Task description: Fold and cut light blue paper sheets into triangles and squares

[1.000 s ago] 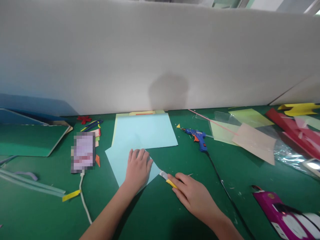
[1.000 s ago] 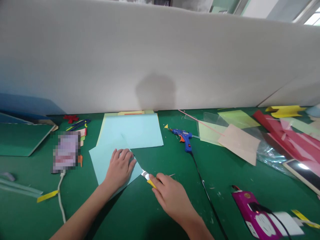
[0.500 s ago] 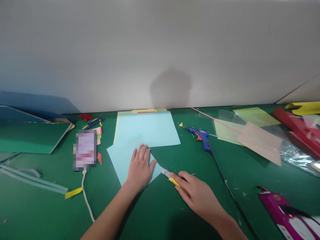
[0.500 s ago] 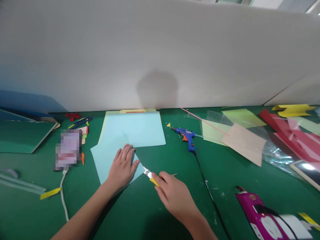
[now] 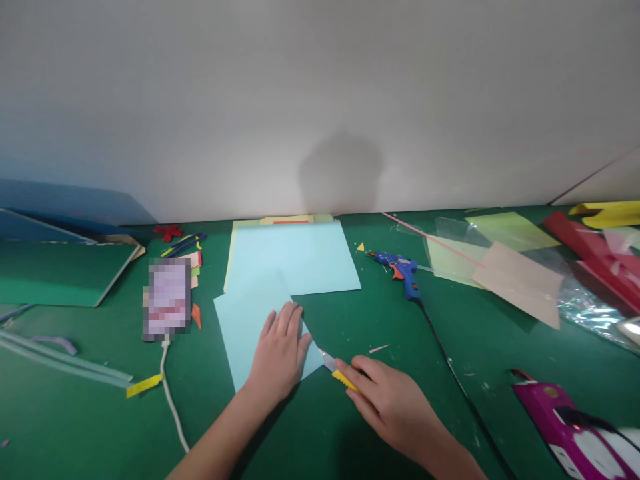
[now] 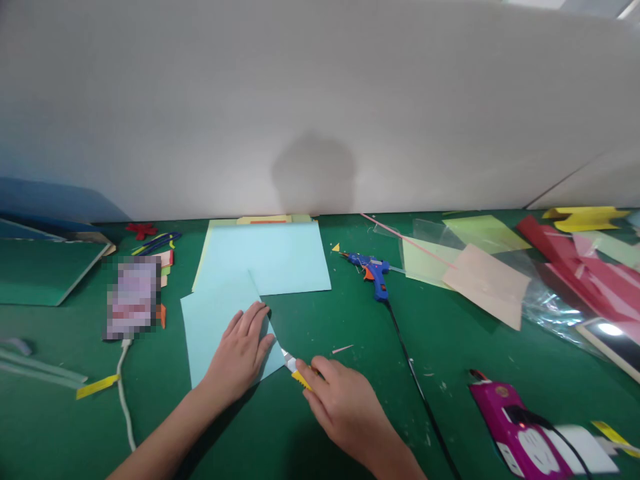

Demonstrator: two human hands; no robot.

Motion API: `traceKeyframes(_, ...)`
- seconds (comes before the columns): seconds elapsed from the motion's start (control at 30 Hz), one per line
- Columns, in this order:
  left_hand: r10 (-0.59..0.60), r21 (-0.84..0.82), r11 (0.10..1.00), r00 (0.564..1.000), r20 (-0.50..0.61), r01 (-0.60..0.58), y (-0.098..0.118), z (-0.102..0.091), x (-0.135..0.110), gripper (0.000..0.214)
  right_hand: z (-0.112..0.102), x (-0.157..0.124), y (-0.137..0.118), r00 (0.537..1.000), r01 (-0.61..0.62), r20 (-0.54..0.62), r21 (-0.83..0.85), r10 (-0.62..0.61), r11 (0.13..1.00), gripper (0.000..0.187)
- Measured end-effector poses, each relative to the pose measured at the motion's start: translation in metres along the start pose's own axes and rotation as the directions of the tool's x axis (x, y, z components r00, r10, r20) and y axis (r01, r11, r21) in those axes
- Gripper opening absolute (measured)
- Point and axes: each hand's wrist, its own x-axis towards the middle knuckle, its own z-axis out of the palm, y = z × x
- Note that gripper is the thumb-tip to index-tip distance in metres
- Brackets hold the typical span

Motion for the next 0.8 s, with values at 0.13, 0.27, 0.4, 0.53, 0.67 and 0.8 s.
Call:
traceKeyframes(0.13, -0.003, -0.049, 0.999, 1.0, -0.003, 0.003, -0.002, 0.001, 0.0005, 0.037, 0.0019, -0.0038, -0.0034, 0.999, -0.001, -0.04, 0.028, 0.002, 1.0, 0.038)
traceKeyframes(0.27, -0.052, -0.027, 0.998, 0.998, -0.019, 0.052, -0.0031, 0.0031, 0.003, 0.039, 0.0032, -0.0044, -0.0057, 0.999, -0.005, -0.044, 0.036, 0.006, 0.999, 0.039)
traceKeyframes(0.4, -0.071, 0.036, 0.997, 0.997, -0.016, 0.071, -0.0032, 0.0037, 0.0047, 0.045, 0.0051, -0.0037, -0.0073, 0.998, -0.022, -0.057, 0.032, 0.024, 0.999, 0.04)
traceKeyframes(0.53, -0.067, 0.048, 0.997, 0.997, 0.035, 0.065, -0.004, 0.0037, 0.0041, 0.047, 0.0059, -0.0033, -0.0084, 0.997, -0.022, -0.08, 0.029, 0.024, 0.999, 0.038)
traceKeyframes(0.67, -0.075, 0.072, 0.995, 0.996, 0.056, 0.071, -0.0059, 0.0052, 0.0025, 0.048, 0.0071, -0.0039, -0.0096, 0.994, -0.028, -0.108, 0.021, 0.03, 0.999, 0.038)
traceKeyframes(0.8, -0.074, 0.113, 0.991, 0.995, 0.073, 0.065, -0.0066, 0.0065, 0.0008, 0.052, 0.0102, -0.0055, -0.0107, 0.99, -0.045, -0.135, 0.003, 0.045, 0.999, 0.037)
